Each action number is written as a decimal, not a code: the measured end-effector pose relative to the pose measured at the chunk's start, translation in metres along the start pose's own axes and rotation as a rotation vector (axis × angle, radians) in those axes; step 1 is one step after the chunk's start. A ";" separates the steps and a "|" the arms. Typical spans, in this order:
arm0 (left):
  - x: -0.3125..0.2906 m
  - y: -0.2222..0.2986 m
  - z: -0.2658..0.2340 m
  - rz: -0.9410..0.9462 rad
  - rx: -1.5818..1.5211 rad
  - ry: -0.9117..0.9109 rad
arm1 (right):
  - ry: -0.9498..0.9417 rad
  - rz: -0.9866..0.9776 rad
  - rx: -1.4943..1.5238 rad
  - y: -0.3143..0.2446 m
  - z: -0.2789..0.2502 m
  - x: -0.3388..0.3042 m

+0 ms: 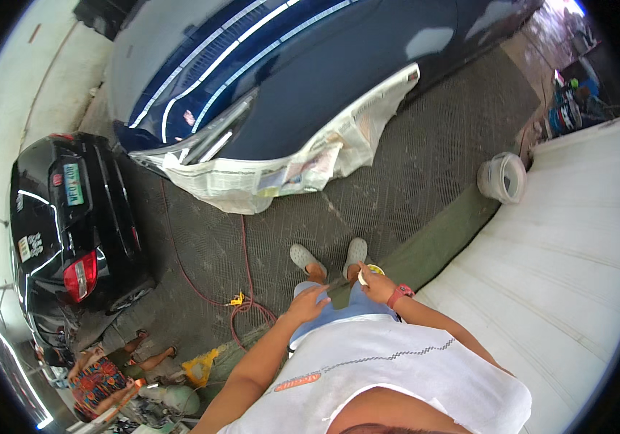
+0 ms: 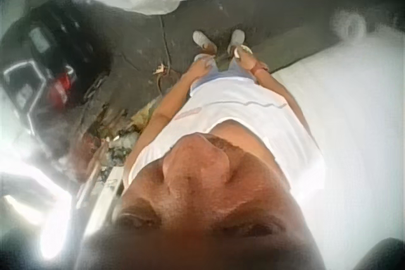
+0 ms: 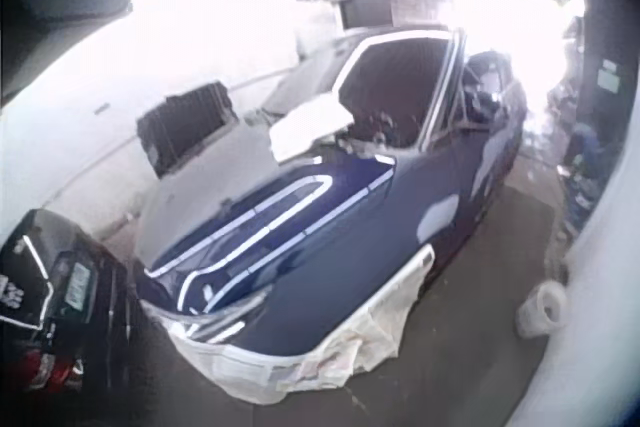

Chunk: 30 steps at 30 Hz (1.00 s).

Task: The person tapes newspaper and white paper onto the front bumper and hood of a dark blue car using masking tape. They smooth the paper to conform to the car's curves and secure edges with tape.

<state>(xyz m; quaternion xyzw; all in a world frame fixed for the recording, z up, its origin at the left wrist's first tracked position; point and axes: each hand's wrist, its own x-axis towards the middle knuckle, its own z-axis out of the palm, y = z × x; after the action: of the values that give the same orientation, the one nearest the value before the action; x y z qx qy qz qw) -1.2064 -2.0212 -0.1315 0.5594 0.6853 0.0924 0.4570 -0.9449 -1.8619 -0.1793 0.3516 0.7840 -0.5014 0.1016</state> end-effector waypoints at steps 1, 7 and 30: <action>0.003 0.021 -0.016 -0.004 -0.050 0.002 | 0.056 -0.059 0.029 -0.010 -0.013 -0.004; -0.022 0.232 -0.205 0.470 -0.498 -0.237 | 0.223 -0.101 0.094 -0.051 -0.097 -0.022; -0.022 0.166 -0.321 0.717 -0.928 -0.223 | 0.616 -0.436 1.059 -0.283 -0.437 0.140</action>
<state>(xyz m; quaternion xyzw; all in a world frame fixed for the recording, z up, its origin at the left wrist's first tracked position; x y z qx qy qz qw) -1.3282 -1.8571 0.1679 0.5038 0.2899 0.4715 0.6632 -1.1479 -1.4946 0.1592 0.3144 0.4774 -0.7055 -0.4190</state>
